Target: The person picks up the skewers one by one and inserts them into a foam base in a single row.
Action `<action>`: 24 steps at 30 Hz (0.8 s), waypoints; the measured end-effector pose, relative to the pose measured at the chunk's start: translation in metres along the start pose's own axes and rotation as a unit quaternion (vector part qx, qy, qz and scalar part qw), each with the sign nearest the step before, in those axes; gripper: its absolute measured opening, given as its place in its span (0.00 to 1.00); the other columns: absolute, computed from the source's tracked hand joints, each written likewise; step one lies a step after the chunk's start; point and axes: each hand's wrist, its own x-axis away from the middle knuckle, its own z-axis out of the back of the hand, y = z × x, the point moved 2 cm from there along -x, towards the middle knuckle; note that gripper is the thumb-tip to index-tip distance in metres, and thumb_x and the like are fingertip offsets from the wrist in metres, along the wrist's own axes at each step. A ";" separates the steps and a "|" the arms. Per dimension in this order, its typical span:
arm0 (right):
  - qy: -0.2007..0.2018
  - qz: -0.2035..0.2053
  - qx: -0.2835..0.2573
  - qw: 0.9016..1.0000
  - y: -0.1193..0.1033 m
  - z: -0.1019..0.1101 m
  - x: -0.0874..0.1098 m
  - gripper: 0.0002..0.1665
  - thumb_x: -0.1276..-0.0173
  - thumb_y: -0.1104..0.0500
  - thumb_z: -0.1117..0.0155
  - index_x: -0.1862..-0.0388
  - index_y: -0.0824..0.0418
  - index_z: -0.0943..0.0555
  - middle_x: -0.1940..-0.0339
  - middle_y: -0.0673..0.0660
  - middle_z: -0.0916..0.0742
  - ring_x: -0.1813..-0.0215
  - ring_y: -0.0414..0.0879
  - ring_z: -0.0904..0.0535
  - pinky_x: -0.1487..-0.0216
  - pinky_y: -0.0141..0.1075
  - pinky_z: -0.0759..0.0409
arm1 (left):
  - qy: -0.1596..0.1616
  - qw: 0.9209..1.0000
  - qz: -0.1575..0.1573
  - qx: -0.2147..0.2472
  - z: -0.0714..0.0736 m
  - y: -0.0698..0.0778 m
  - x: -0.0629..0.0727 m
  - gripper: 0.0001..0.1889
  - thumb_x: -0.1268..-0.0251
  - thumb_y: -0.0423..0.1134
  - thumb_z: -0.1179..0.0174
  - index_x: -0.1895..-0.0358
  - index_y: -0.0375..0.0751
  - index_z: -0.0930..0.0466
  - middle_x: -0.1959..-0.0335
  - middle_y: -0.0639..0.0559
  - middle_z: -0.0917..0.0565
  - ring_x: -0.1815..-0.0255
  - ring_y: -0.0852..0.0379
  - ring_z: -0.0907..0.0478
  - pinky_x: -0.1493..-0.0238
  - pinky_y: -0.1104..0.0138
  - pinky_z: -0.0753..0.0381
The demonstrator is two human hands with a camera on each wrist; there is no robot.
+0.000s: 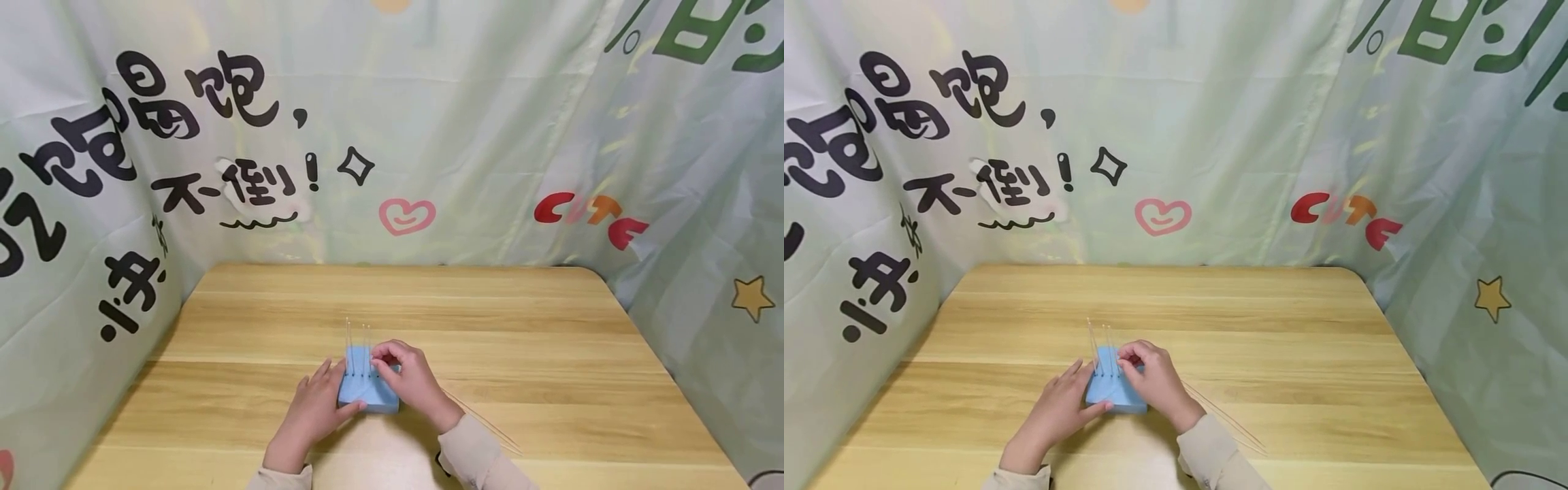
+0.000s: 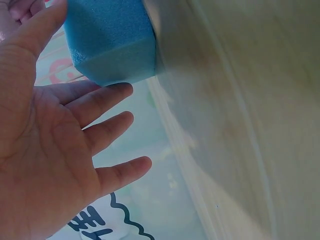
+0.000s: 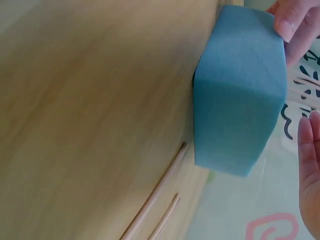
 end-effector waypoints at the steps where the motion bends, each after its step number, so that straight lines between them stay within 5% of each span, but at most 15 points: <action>1: 0.002 -0.008 -0.004 1.000 0.000 0.002 0.001 0.02 0.38 0.68 0.35 0.66 0.66 0.19 0.68 0.55 0.16 0.66 0.41 0.20 0.64 0.30 0.18 | 0.000 1.000 0.000 0.000 0.000 0.000 0.000 0.44 0.47 0.59 0.35 0.33 0.32 0.36 0.37 0.36 0.28 0.31 0.37 0.41 0.39 0.34 0.42; 15: 0.061 -0.091 -0.002 0.994 0.013 0.039 0.014 0.05 0.42 0.71 0.33 0.67 0.65 0.18 0.69 0.51 0.16 0.66 0.41 0.20 0.63 0.31 0.18 | 0.000 1.000 0.004 0.002 -0.002 0.000 0.001 0.45 0.48 0.59 0.34 0.32 0.33 0.37 0.36 0.35 0.30 0.31 0.36 0.41 0.38 0.35 0.43; 24: 0.080 -0.112 0.029 0.990 -0.003 0.067 0.024 0.06 0.43 0.75 0.35 0.67 0.68 0.19 0.69 0.60 0.15 0.67 0.48 0.20 0.62 0.36 0.17 | -0.004 1.000 0.003 0.005 -0.001 0.001 0.001 0.46 0.48 0.59 0.35 0.32 0.33 0.38 0.36 0.35 0.30 0.31 0.37 0.41 0.37 0.35 0.44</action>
